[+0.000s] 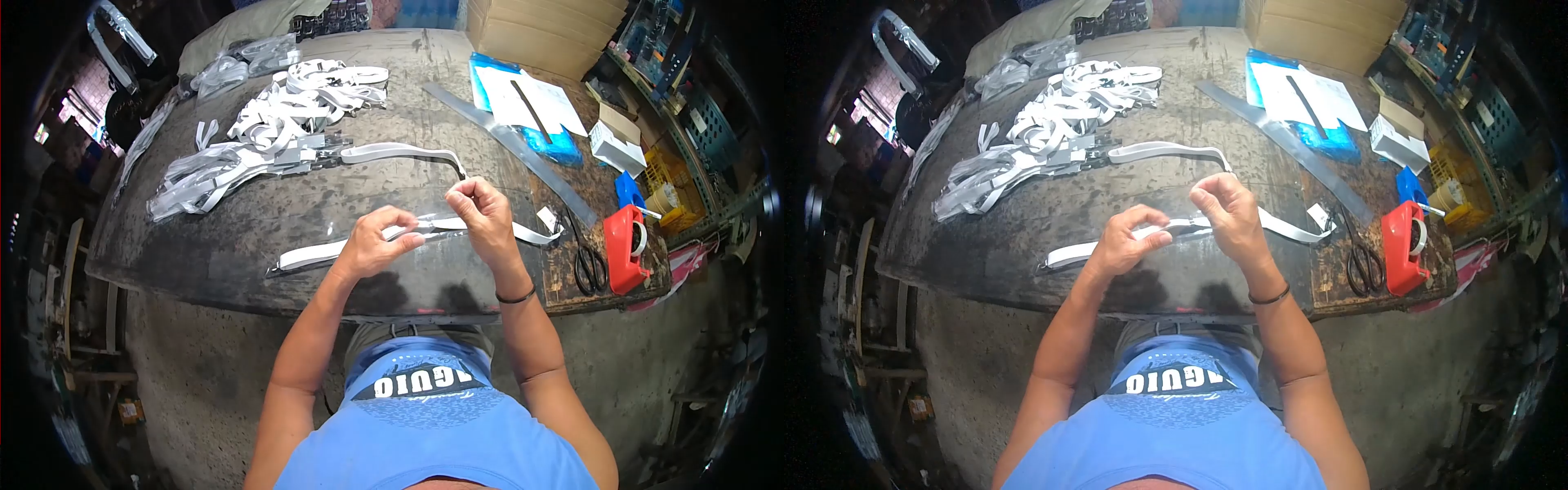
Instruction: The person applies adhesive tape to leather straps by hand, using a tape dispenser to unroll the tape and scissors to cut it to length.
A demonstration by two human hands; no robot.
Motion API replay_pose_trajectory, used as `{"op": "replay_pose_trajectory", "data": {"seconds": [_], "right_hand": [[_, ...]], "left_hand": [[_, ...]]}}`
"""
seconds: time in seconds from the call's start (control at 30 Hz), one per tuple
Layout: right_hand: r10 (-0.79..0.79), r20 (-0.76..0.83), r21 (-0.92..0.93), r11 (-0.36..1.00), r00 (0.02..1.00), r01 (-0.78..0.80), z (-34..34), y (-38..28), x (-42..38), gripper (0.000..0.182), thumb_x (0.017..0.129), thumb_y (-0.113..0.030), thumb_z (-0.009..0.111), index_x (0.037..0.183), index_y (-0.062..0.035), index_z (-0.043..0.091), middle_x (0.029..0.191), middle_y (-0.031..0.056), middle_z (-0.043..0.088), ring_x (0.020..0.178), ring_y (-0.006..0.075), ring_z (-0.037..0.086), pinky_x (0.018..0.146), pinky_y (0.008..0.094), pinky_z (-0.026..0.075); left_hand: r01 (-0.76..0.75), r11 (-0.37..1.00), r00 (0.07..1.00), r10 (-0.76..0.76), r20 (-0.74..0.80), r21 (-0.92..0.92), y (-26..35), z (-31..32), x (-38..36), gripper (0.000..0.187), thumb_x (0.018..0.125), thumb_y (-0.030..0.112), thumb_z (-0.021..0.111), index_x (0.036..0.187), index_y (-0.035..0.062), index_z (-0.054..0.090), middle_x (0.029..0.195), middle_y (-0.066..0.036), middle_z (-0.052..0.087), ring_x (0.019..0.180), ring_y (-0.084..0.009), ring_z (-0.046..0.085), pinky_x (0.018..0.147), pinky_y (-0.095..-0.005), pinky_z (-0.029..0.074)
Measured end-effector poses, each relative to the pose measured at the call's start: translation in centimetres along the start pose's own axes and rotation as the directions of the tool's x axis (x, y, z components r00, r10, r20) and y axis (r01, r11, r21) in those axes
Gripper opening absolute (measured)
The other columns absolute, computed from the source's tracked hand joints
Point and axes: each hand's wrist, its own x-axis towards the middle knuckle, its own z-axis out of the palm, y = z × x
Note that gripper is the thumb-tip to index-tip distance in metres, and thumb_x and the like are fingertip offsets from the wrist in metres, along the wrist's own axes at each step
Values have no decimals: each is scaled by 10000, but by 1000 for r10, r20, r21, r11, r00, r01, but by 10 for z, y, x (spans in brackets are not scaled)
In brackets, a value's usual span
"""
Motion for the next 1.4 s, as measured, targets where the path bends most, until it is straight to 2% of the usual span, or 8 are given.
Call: {"op": "replay_pose_trajectory", "data": {"seconds": [0.07,0.43,0.6,0.73,0.8,0.93,1.2,1.4], "right_hand": [[-70,-2,-136,988,998,69,2,5,-1,155,905,-165,660,870,-19,621,814,31,576,769,117,544,712,261,438],[-332,98,-419,841,938,342,20,-6,-11,86,881,-77,607,866,-1,570,798,125,517,747,279,528,678,360,424],[-297,88,-477,825,951,302,22,0,-12,127,918,-101,575,844,1,558,792,117,491,717,258,503,661,347,415],[-308,30,-344,890,951,299,24,3,-7,163,950,-120,549,839,0,555,789,76,504,720,192,503,671,305,417],[-112,2,-101,989,994,112,26,7,-7,182,962,-135,539,841,0,555,768,73,507,713,196,500,682,304,423],[-275,7,-391,884,962,255,26,10,-10,222,976,-153,527,807,-9,532,744,66,483,702,161,476,647,311,396],[-157,49,-198,966,986,164,30,4,-7,273,980,-198,555,780,-14,524,706,38,456,655,141,433,612,279,376],[-284,12,-371,889,959,268,26,16,-8,272,986,-206,544,790,-17,524,702,40,463,638,151,446,604,290,381]], "left_hand": [[-190,982,970,190,-154,15,18,4,5,219,838,162,724,1015,34,697,945,-70,673,905,-154,615,820,-296,470],[-90,989,987,72,-143,-120,19,24,14,189,860,193,707,845,8,668,738,-77,639,673,-139,592,606,-302,473],[-74,994,997,72,-28,-79,20,17,12,198,890,200,680,827,13,655,698,-48,590,674,-106,536,633,-283,454],[-87,986,993,75,-87,-143,8,19,9,181,893,184,666,838,13,640,732,-55,605,676,-126,553,633,-290,459],[-46,990,995,34,-94,-131,10,16,8,186,882,180,679,818,10,636,731,-53,610,684,-120,560,637,-289,462],[-50,988,996,39,-81,-146,9,19,10,199,867,183,701,800,5,639,739,-52,623,693,-113,564,630,-289,457],[-146,986,988,142,-60,-80,5,17,8,209,889,200,671,827,3,643,727,-103,600,685,-199,572,639,-326,455],[-163,985,986,161,-47,-53,12,23,10,182,867,173,675,850,-5,641,750,-130,615,703,-230,597,645,-345,458]]}}
